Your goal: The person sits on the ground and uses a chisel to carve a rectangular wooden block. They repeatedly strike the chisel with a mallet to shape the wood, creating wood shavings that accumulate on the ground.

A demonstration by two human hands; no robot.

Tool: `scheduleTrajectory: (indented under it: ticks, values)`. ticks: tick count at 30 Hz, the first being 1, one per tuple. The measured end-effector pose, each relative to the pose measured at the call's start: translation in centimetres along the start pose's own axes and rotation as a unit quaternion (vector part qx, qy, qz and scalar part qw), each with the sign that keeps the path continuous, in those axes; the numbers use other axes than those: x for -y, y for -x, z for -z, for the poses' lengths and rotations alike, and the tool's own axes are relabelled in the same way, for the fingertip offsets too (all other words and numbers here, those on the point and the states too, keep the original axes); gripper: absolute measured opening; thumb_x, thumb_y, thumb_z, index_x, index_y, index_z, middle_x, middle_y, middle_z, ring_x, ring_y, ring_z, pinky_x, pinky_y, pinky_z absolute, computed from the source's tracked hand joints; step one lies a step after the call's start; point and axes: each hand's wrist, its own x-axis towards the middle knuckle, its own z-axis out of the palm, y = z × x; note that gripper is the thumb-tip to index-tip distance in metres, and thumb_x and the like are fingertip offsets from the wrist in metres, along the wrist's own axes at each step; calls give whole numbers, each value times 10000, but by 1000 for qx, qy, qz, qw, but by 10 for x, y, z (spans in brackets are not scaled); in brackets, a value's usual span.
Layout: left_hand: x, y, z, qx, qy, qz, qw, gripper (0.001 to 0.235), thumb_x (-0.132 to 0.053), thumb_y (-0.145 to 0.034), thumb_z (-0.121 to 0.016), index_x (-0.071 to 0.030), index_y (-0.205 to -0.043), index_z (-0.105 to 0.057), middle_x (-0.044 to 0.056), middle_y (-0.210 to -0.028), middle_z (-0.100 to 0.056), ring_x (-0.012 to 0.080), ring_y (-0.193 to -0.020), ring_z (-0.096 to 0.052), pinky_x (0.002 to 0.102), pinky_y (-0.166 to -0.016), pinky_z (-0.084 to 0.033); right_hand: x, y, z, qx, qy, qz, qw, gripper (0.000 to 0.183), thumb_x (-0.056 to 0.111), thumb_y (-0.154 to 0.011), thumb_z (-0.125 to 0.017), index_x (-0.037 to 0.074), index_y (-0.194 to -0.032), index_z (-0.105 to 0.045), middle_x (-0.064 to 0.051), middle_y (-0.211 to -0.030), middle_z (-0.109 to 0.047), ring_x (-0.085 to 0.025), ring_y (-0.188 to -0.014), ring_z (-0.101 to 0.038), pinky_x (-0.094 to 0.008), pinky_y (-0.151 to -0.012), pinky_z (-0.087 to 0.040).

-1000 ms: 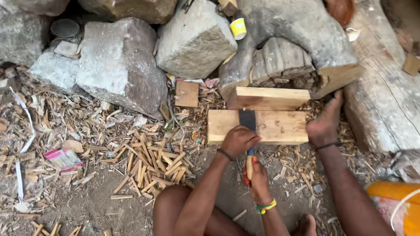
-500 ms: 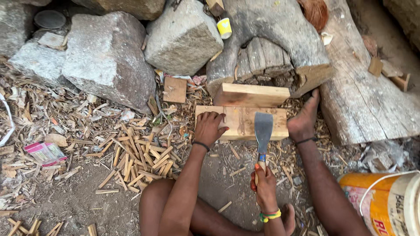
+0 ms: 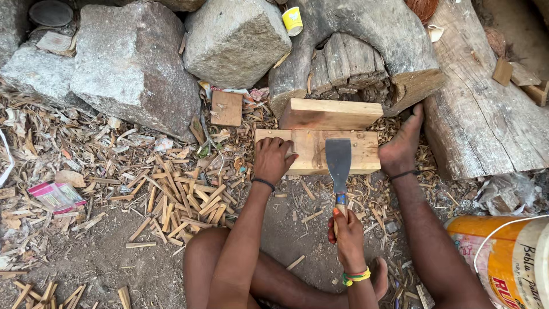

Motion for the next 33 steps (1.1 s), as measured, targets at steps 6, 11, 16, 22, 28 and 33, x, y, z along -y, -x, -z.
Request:
scheduleTrajectory:
  ticks: [6, 11, 16, 22, 28, 33]
  values:
    - [2, 0, -5, -7, -9, 27, 1000, 353, -377, -820, -813, -126, -1066, -779, 95, -1062, -699, 296, -1033, -583, 487, -955, -402, -6, 2, -2, -2, -5, 37, 999, 1060, -116, -660, -579, -116, -1612, -113, -343, -1685, -216, -412, -1619, -154, -498, -1359, -106]
    - [3, 0, -6, -16, -7, 21, 1000, 457, -391, -801, -819, -137, -1170, -731, 86, -1150, -692, 287, -1100, -585, 496, -1016, -389, 1, 0, -2, -6, -40, 40, 998, 1126, -124, -568, -493, -91, -1629, -116, -316, -1693, -256, -395, -1629, -181, -487, -1379, -110]
    - [1, -2, -4, -66, 54, -61, 994, 764, -469, -810, -796, -58, -1404, -546, 209, -1256, -638, 330, -1189, -544, 506, -1061, -373, 12, 2, 5, -3, -24, 60, 998, 1209, 113, -645, -828, -76, -1609, -123, -290, -1657, -291, -380, -1588, -240, -483, -1352, -167]
    - [-45, -1, -14, 30, 187, -172, 967, 679, -565, -861, -698, -77, -1329, -632, 143, -1035, -722, 306, -1052, -669, 483, -1046, -470, 11, 2, 4, -3, -12, 61, 998, 1245, 254, -762, -921, -67, -1662, -122, -273, -1710, -295, -369, -1633, -255, -475, -1393, -193]
    - [-73, 15, -30, 155, 236, -229, 932, 425, -516, -976, -623, -106, -950, -732, 107, -737, -722, 286, -697, -728, 438, -712, -576, -5, -2, -4, -2, 3, 29, 1000, 1135, 31, -648, -599, -86, -1673, -126, -293, -1695, -269, -365, -1629, -201, -480, -1408, -135]
    - [-65, 14, -28, 165, 219, -205, 940, 478, -511, -975, -624, -92, -766, -720, 121, -679, -696, 309, -642, -708, 459, -664, -558, -2, -2, -6, -6, 8, 82, 997, 1034, 9, -747, -685, -121, -1603, -120, -329, -1665, -251, -398, -1598, -195, -485, -1353, -138]
